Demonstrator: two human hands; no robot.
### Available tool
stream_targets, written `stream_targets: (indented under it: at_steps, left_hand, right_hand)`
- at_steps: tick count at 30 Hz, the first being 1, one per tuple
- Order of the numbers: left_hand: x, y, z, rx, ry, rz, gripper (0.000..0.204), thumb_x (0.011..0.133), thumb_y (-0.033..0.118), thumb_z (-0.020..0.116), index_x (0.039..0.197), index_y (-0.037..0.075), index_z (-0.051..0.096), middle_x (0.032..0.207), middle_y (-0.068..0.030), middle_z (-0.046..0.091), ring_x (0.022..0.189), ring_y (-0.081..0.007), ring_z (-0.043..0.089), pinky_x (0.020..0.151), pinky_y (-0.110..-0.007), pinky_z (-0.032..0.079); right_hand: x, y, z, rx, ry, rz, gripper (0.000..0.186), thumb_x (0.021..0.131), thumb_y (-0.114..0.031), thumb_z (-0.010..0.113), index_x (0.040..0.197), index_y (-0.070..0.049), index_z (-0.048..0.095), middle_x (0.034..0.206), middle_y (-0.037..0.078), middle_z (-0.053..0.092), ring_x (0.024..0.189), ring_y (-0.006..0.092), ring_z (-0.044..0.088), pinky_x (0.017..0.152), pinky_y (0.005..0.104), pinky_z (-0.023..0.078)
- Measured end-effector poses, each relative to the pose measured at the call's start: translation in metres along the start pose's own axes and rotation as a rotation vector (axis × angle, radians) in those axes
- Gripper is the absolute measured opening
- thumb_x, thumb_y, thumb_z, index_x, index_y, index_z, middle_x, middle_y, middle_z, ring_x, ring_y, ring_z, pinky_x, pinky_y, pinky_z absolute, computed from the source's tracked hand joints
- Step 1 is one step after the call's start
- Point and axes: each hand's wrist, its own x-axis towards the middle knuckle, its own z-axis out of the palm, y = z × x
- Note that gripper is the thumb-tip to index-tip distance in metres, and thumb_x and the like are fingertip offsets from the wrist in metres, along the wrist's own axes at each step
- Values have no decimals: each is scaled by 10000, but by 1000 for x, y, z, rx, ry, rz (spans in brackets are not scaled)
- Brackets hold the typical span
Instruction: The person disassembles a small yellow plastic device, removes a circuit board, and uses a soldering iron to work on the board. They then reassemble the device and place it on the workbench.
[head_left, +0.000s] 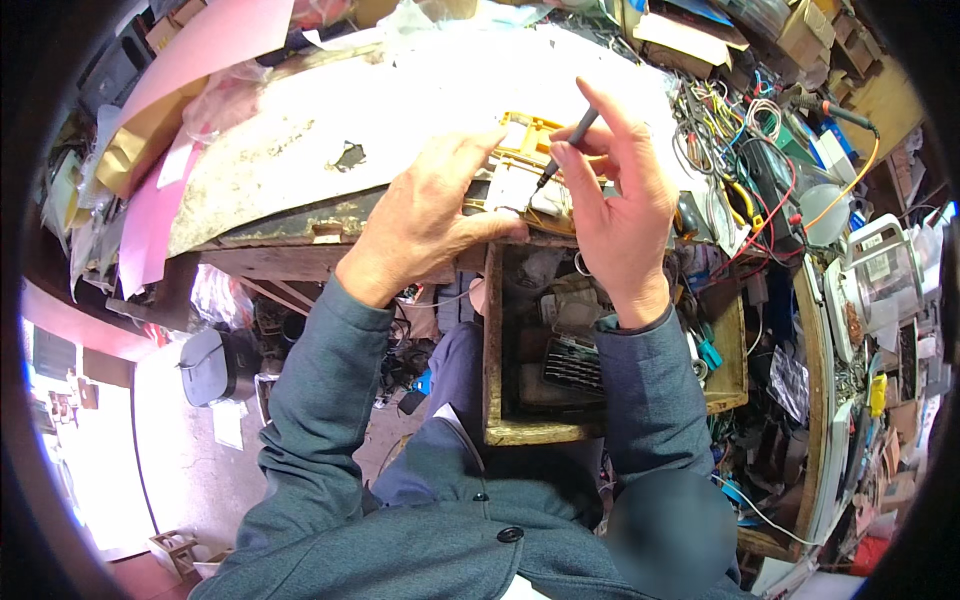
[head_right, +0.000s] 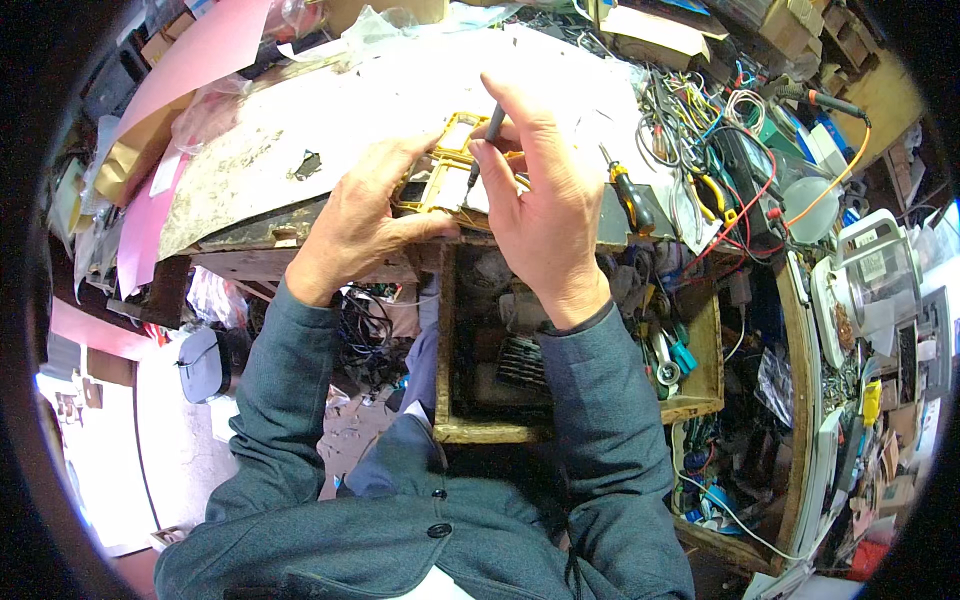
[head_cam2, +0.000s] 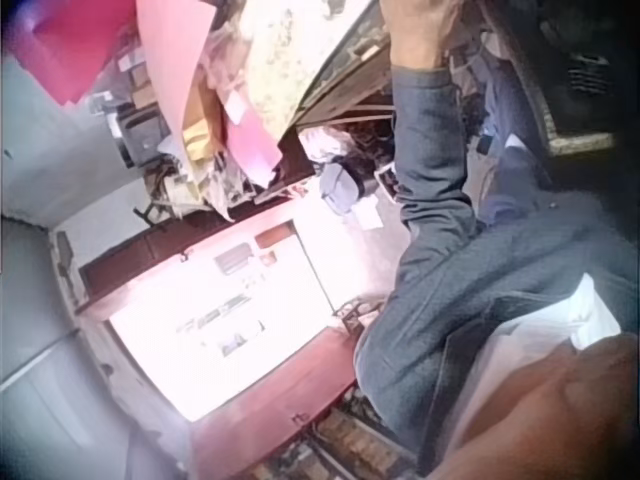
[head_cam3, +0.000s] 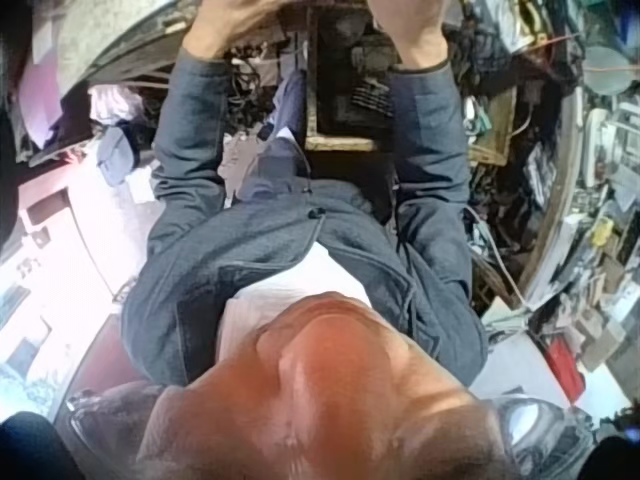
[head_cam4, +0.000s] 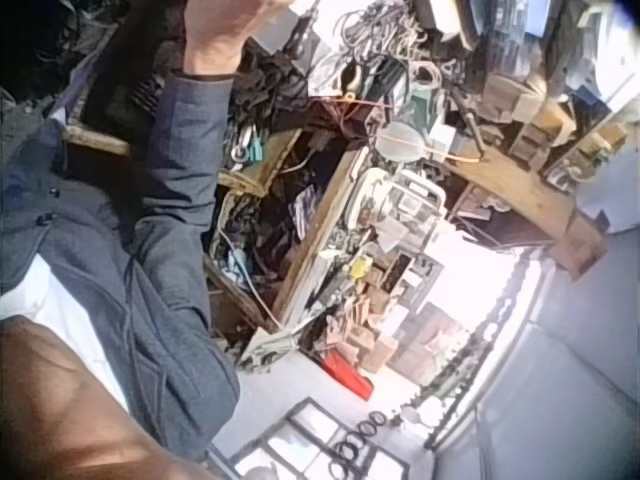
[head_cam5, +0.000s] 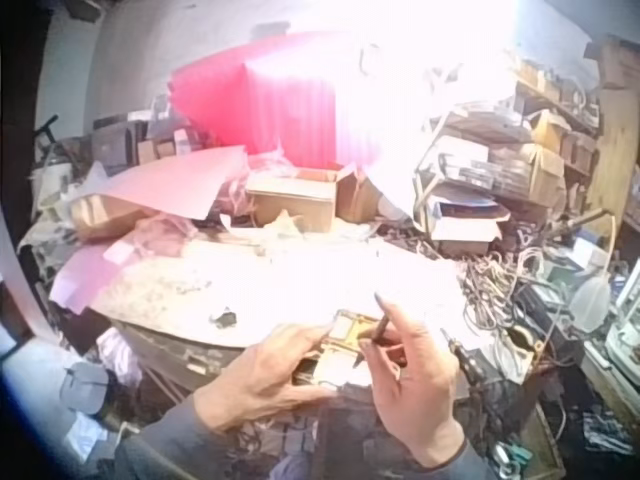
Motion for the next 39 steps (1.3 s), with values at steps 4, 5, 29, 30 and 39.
stream_targets:
  at_steps: [4, 5, 29, 30, 39]
  left_hand:
    - [1, -2, -2, 36, 6, 34, 884, 858, 476, 905, 1501, -31, 570, 1358, -253, 659, 1279, -445, 629, 1095, -500, 532]
    - [1, -2, -4, 50, 8, 45, 886, 858, 478, 904, 1498, -36, 570, 1355, -254, 659, 1277, -446, 629, 1093, -500, 532]
    - [-1, 2, -1, 23, -1, -12, 927, 817, 417, 945, 1567, 21, 570, 1420, -224, 675, 1308, -402, 642, 1118, -472, 525]
    - [-2, 2, 0, 20, 3, -23, 943, 806, 387, 961, 1591, 42, 569, 1437, -205, 683, 1318, -381, 650, 1126, -462, 522]
    - [-2, 2, 0, 32, -10, 2, 855, 819, 325, 953, 1539, 23, 606, 1499, -236, 636, 1376, -416, 615, 1159, -481, 505]
  right_hand:
    - [0, -2, 2, -7, 14, 10, 550, 995, -9, 793, 1518, -126, 673, 1022, 121, 802, 892, 183, 803, 756, 315, 649]
    - [-1, -1, 4, -1, 19, 17, 548, 994, -9, 794, 1516, -125, 675, 1018, 120, 800, 888, 182, 801, 754, 315, 648]
    - [0, -4, -2, -64, -28, 9, 527, 1008, -3, 794, 1518, -49, 666, 1063, 79, 821, 943, 107, 775, 780, 253, 607]
    - [1, -4, -2, -77, -28, 8, 534, 998, 3, 803, 1513, -50, 671, 1060, 78, 820, 935, 106, 776, 775, 252, 609]
    - [3, -15, 0, 13, -99, 156, 639, 908, 72, 863, 1492, -132, 709, 923, 24, 784, 840, 61, 743, 778, 248, 627]
